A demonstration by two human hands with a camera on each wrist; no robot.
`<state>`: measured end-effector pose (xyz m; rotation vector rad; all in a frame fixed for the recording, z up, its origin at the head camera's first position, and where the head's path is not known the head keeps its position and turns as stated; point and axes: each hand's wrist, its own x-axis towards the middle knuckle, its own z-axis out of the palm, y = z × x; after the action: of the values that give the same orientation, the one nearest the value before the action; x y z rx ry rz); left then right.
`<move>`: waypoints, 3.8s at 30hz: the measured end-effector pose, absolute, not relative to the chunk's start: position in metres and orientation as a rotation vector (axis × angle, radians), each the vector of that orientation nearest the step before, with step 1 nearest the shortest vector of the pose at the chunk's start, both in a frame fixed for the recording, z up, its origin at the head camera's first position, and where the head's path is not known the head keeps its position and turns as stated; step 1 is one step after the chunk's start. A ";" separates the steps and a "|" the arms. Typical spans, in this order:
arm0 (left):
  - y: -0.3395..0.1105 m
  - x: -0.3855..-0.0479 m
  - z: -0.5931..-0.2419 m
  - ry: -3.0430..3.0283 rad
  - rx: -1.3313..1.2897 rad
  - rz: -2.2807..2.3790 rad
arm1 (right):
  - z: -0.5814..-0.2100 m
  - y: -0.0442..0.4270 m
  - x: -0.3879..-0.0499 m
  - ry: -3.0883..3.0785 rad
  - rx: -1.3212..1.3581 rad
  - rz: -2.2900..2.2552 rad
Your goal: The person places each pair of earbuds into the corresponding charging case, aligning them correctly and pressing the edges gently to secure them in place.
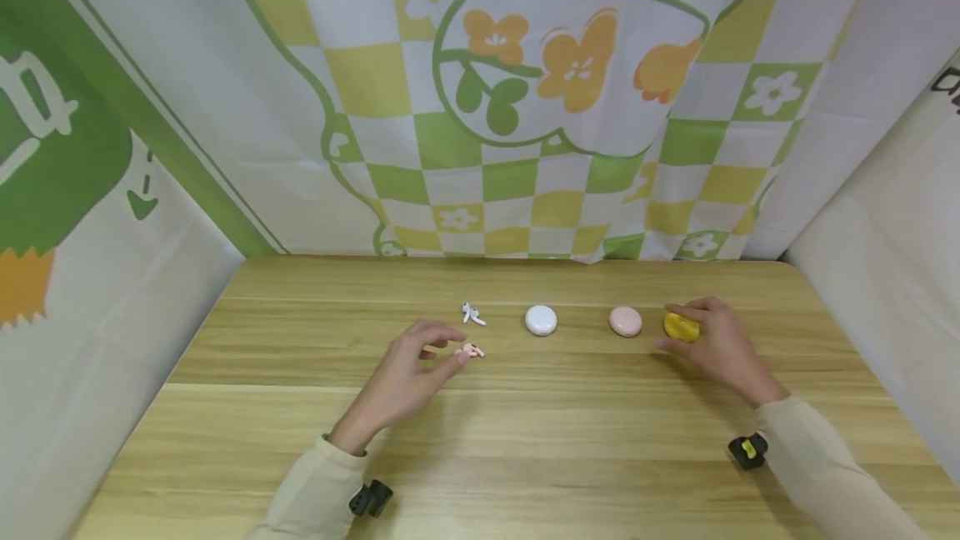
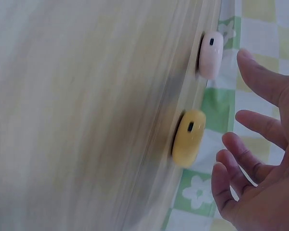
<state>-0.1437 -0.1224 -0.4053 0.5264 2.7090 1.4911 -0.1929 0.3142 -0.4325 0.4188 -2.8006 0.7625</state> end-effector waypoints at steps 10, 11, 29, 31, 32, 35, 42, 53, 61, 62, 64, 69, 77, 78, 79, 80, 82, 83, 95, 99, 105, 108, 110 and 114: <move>-0.122 -0.144 -0.408 2.689 0.519 1.508 | -0.434 0.292 -0.199 -2.826 0.422 0.795; -0.122 -0.144 -0.408 2.685 0.519 1.511 | -0.434 0.290 -0.199 -2.836 0.413 0.800; -0.120 -0.144 -0.409 2.680 0.539 1.492 | -0.440 0.272 -0.213 -2.940 0.322 0.779; -0.120 -0.144 -0.409 2.682 0.542 1.489 | -0.441 0.271 -0.214 -2.947 0.320 0.786; -0.120 -0.145 -0.410 2.680 0.545 1.491 | -0.441 0.271 -0.214 -2.952 0.322 0.785; -0.120 -0.145 -0.410 2.675 0.547 1.494 | -0.443 0.271 -0.215 -2.964 0.324 0.779; -0.120 -0.145 -0.410 2.668 0.547 1.501 | -0.443 0.269 -0.217 -3.011 0.297 0.778; -0.120 -0.145 -0.410 2.671 0.551 1.485 | -0.443 0.266 -0.220 -3.004 0.325 0.760; -0.119 -0.145 -0.410 2.668 0.561 1.493 | -0.444 0.267 -0.221 -3.030 0.281 0.775; -0.118 -0.145 -0.410 2.667 0.561 1.494 | -0.444 0.267 -0.221 -3.031 0.275 0.778; -0.118 -0.145 -0.409 2.662 0.562 1.498 | -0.443 0.267 -0.220 -3.029 0.263 0.779; -0.117 -0.145 -0.409 2.651 0.578 1.508 | -0.439 0.263 -0.215 -3.006 0.237 0.800; -0.109 -0.144 -0.405 2.607 0.618 1.546 | -0.430 0.255 -0.201 -2.949 0.253 0.807; -0.109 -0.144 -0.404 2.596 0.625 1.555 | -0.428 0.253 -0.200 -2.940 0.258 0.812; -0.108 -0.143 -0.403 2.585 0.632 1.558 | -0.427 0.252 -0.198 -2.927 0.263 0.817; -0.107 -0.143 -0.403 2.577 0.639 1.560 | -0.426 0.251 -0.196 -2.915 0.265 0.823; -0.104 -0.143 -0.402 2.563 0.648 1.565 | -0.424 0.247 -0.192 -2.890 0.277 0.843; -0.103 -0.143 -0.402 2.565 0.650 1.562 | -0.423 0.246 -0.190 -2.877 0.284 0.852; -0.085 -0.142 -0.402 2.504 0.692 1.598 | -0.413 0.217 -0.165 -2.733 0.418 0.870; -0.079 -0.141 -0.404 2.507 0.702 1.598 | -0.408 0.207 -0.157 -2.668 0.464 0.893; -0.072 -0.139 -0.402 2.517 0.703 1.598 | -0.404 0.193 -0.147 -2.553 0.577 0.919; -0.068 -0.139 -0.400 2.511 0.699 1.605 | -0.403 0.187 -0.143 -2.515 0.624 0.912; -0.066 -0.139 -0.399 2.510 0.695 1.607 | -0.402 0.183 -0.140 -2.488 0.657 0.913; -0.063 -0.139 -0.398 2.501 0.680 1.611 | -0.402 0.178 -0.137 -2.434 0.714 0.908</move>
<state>-0.1388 -0.0633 -0.3977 0.6801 2.5006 1.6112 -0.1370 0.1778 -0.4018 0.7141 -2.4338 0.9084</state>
